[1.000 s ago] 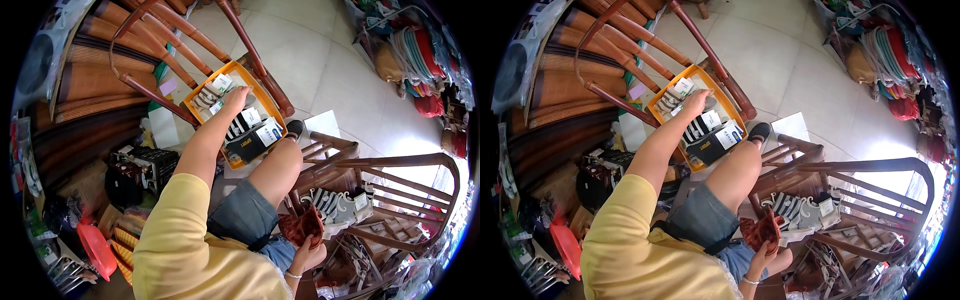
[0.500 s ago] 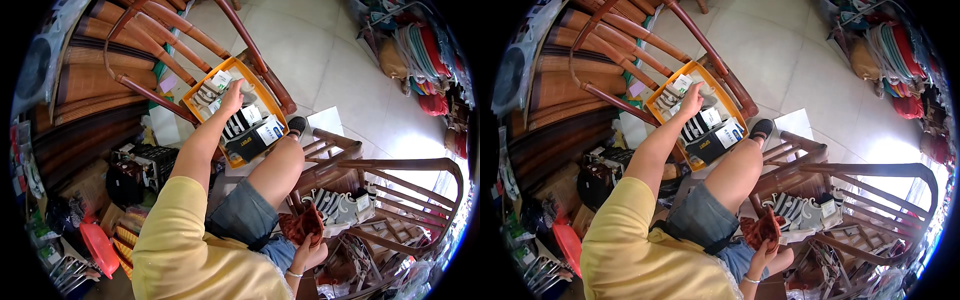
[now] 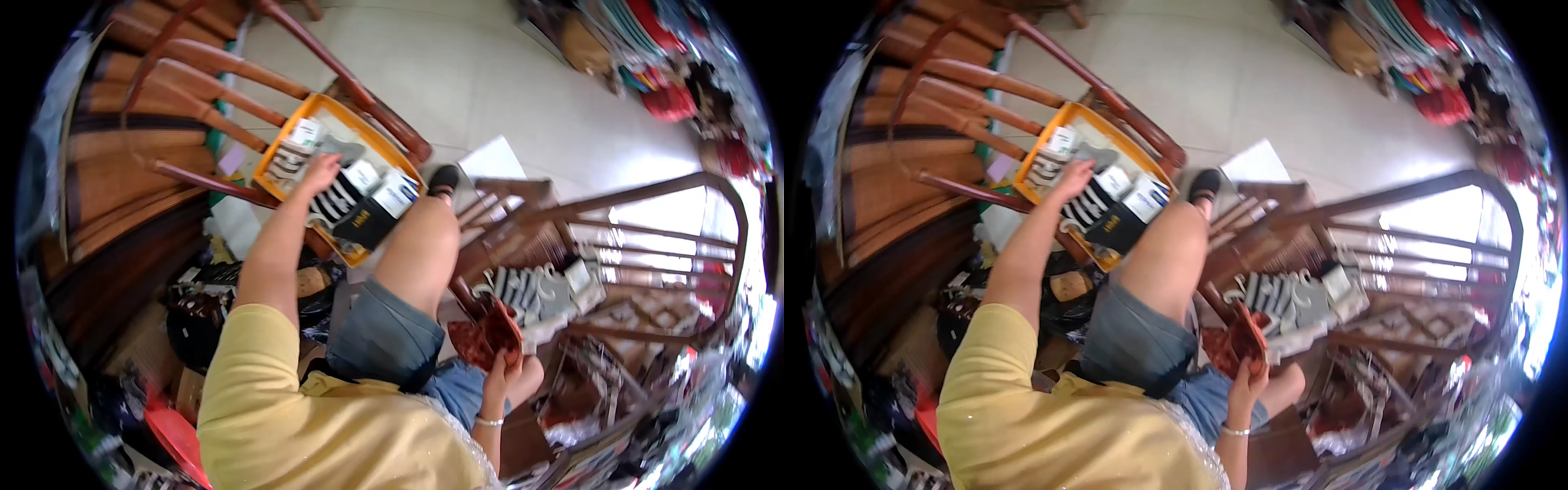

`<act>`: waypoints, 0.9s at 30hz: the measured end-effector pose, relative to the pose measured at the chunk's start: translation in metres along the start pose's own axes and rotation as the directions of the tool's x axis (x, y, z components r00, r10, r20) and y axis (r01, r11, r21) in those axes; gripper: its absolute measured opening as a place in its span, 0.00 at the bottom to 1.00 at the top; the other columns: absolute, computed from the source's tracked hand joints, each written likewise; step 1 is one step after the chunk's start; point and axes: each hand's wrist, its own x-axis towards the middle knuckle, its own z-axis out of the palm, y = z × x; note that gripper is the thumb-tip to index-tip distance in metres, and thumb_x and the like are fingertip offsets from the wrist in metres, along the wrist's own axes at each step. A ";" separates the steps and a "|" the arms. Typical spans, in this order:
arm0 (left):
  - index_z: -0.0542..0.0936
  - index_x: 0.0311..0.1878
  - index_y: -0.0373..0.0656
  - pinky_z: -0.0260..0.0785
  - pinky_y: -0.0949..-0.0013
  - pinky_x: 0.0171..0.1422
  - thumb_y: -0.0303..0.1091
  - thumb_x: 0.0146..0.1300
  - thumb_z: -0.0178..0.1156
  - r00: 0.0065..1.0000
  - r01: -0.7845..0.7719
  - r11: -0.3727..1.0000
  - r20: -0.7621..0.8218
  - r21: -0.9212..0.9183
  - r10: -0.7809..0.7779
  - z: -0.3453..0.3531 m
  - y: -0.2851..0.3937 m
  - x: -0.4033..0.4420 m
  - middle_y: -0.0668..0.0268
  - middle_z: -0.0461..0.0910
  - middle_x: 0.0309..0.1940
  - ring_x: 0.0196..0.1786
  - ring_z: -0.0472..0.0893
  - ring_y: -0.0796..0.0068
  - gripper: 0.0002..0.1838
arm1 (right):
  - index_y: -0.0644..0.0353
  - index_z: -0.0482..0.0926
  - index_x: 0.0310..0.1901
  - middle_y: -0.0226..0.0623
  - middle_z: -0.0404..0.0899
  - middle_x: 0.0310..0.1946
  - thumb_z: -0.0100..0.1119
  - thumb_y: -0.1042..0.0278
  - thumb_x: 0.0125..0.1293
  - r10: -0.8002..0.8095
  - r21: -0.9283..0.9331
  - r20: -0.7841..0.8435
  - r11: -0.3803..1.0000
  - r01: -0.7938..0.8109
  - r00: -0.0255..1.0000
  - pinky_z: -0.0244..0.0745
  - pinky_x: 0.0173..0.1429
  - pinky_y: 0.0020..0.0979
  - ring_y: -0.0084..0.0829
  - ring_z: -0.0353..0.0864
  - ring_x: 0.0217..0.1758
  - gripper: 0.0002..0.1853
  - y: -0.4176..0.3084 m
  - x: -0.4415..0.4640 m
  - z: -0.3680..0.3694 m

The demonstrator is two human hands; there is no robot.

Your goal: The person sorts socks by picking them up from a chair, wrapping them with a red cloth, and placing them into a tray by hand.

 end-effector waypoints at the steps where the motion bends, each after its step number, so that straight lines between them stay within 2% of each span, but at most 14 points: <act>1: 0.77 0.53 0.44 0.65 0.56 0.59 0.34 0.62 0.53 0.998 0.014 1.000 0.060 -0.027 -0.012 -0.005 0.001 0.005 0.53 0.78 0.46 0.51 0.76 0.52 0.17 | 0.67 0.73 0.48 0.35 0.77 0.41 0.51 0.77 0.66 0.017 0.030 -0.002 0.999 -0.017 1.000 0.68 0.50 0.23 0.22 0.73 0.44 0.10 0.002 -0.002 -0.002; 5: 0.75 0.55 0.41 0.69 0.61 0.55 0.33 0.63 0.52 0.987 0.089 0.964 -0.104 -0.252 -0.118 -0.028 0.043 0.001 0.52 0.79 0.44 0.49 0.78 0.54 0.18 | 0.67 0.67 0.57 0.35 0.74 0.50 0.50 0.80 0.65 0.057 0.191 0.031 0.980 -0.062 0.998 0.65 0.57 0.23 0.22 0.72 0.51 0.18 0.019 -0.013 -0.018; 7: 0.76 0.54 0.41 0.70 0.65 0.53 0.29 0.62 0.53 0.980 -0.006 0.931 -0.187 -0.366 -0.067 -0.034 0.079 -0.010 0.56 0.80 0.43 0.46 0.79 0.62 0.17 | 0.67 0.66 0.59 0.35 0.73 0.52 0.49 0.80 0.65 0.015 0.200 -0.011 0.980 -0.013 1.000 0.64 0.59 0.23 0.23 0.71 0.53 0.20 0.013 -0.016 -0.022; 9: 0.76 0.53 0.42 0.69 0.65 0.55 0.26 0.60 0.53 0.961 -0.194 0.888 -0.262 -0.418 0.087 -0.037 0.130 -0.027 0.57 0.80 0.44 0.47 0.78 0.61 0.16 | 0.67 0.64 0.61 0.36 0.71 0.54 0.49 0.80 0.65 -0.030 0.207 -0.038 0.978 0.037 0.999 0.63 0.61 0.24 0.24 0.70 0.56 0.21 0.017 -0.023 -0.030; 11: 0.78 0.50 0.42 0.68 0.64 0.57 0.25 0.59 0.54 0.933 -0.303 0.871 -0.306 -0.387 0.188 -0.043 0.201 -0.056 0.58 0.80 0.44 0.50 0.77 0.61 0.15 | 0.67 0.62 0.62 0.37 0.69 0.57 0.48 0.79 0.66 0.012 0.262 -0.048 0.965 0.001 0.999 0.61 0.63 0.26 0.25 0.68 0.59 0.22 0.031 -0.028 -0.041; 12: 0.79 0.47 0.42 0.66 0.63 0.58 0.26 0.58 0.55 0.933 -0.317 0.861 -0.293 -0.398 0.209 -0.046 0.244 -0.075 0.59 0.79 0.43 0.51 0.76 0.61 0.13 | 0.66 0.61 0.63 0.37 0.68 0.58 0.47 0.77 0.67 0.002 0.228 -0.055 0.974 0.010 0.998 0.60 0.64 0.27 0.26 0.67 0.60 0.23 0.007 -0.032 -0.043; 15: 0.79 0.46 0.41 0.69 0.67 0.54 0.27 0.58 0.57 0.869 -0.459 0.734 -0.082 -0.501 0.487 -0.018 0.322 -0.111 0.59 0.80 0.44 0.49 0.78 0.62 0.12 | 0.66 0.61 0.63 0.37 0.68 0.58 0.47 0.76 0.68 -0.049 0.225 -0.124 0.971 0.076 0.991 0.61 0.64 0.27 0.26 0.67 0.60 0.23 -0.012 -0.043 -0.053; 17: 0.77 0.50 0.42 0.66 0.60 0.58 0.31 0.58 0.57 0.816 -0.366 0.710 0.160 -0.602 0.556 0.026 0.368 -0.127 0.54 0.77 0.49 0.53 0.74 0.55 0.16 | 0.65 0.61 0.64 0.37 0.68 0.58 0.48 0.75 0.68 -0.057 0.273 -0.168 0.957 0.102 0.984 0.61 0.64 0.27 0.27 0.67 0.60 0.23 -0.010 -0.050 -0.063; 19: 0.73 0.55 0.42 0.63 0.57 0.60 0.37 0.56 0.60 0.751 -0.559 0.687 0.068 -0.465 0.657 0.071 0.393 -0.137 0.54 0.76 0.52 0.55 0.73 0.54 0.23 | 0.64 0.61 0.64 0.36 0.68 0.58 0.48 0.74 0.69 -0.045 0.333 -0.202 0.936 0.112 0.978 0.62 0.64 0.27 0.27 0.67 0.60 0.23 -0.005 -0.057 -0.072; 22: 0.72 0.56 0.43 0.61 0.58 0.59 0.45 0.51 0.64 0.792 -0.580 0.804 0.140 -0.134 0.595 0.110 0.414 -0.148 0.56 0.77 0.51 0.56 0.74 0.57 0.29 | 0.63 0.59 0.65 0.36 0.67 0.59 0.49 0.72 0.69 -0.056 0.439 -0.246 0.884 0.163 0.968 0.62 0.64 0.29 0.28 0.67 0.61 0.24 0.008 -0.071 -0.085; 23: 0.72 0.56 0.43 0.61 0.58 0.59 0.45 0.51 0.64 0.781 -0.595 0.795 0.145 -0.121 0.607 0.115 0.418 -0.149 0.56 0.77 0.51 0.56 0.74 0.57 0.29 | 0.62 0.59 0.65 0.36 0.66 0.60 0.49 0.72 0.69 0.001 0.488 -0.275 0.862 0.138 0.961 0.62 0.64 0.29 0.28 0.67 0.61 0.24 0.019 -0.077 -0.089; 25: 0.75 0.50 0.42 0.63 0.57 0.57 0.46 0.47 0.66 0.810 -0.478 0.878 0.402 0.031 0.427 0.107 0.433 -0.148 0.57 0.79 0.46 0.53 0.76 0.58 0.28 | 0.62 0.58 0.66 0.37 0.65 0.61 0.49 0.72 0.69 0.064 0.558 -0.306 0.821 0.124 0.950 0.62 0.64 0.30 0.29 0.67 0.61 0.25 0.029 -0.082 -0.095; 26: 0.77 0.43 0.41 0.66 0.57 0.53 0.45 0.42 0.69 0.785 -0.425 0.905 0.491 -0.020 0.379 0.108 0.432 -0.144 0.59 0.81 0.43 0.47 0.79 0.59 0.26 | 0.60 0.55 0.67 0.36 0.62 0.62 0.51 0.70 0.68 0.088 0.583 -0.319 0.803 0.123 0.944 0.57 0.67 0.31 0.29 0.63 0.63 0.28 0.031 -0.084 -0.099; 27: 0.77 0.43 0.41 0.66 0.57 0.53 0.45 0.42 0.69 0.783 -0.438 0.899 0.492 0.001 0.381 0.102 0.431 -0.145 0.59 0.81 0.43 0.47 0.79 0.59 0.26 | 0.59 0.52 0.69 0.36 0.59 0.63 0.52 0.69 0.68 0.110 0.608 -0.330 0.784 0.122 0.938 0.52 0.69 0.32 0.30 0.60 0.65 0.31 0.031 -0.084 -0.102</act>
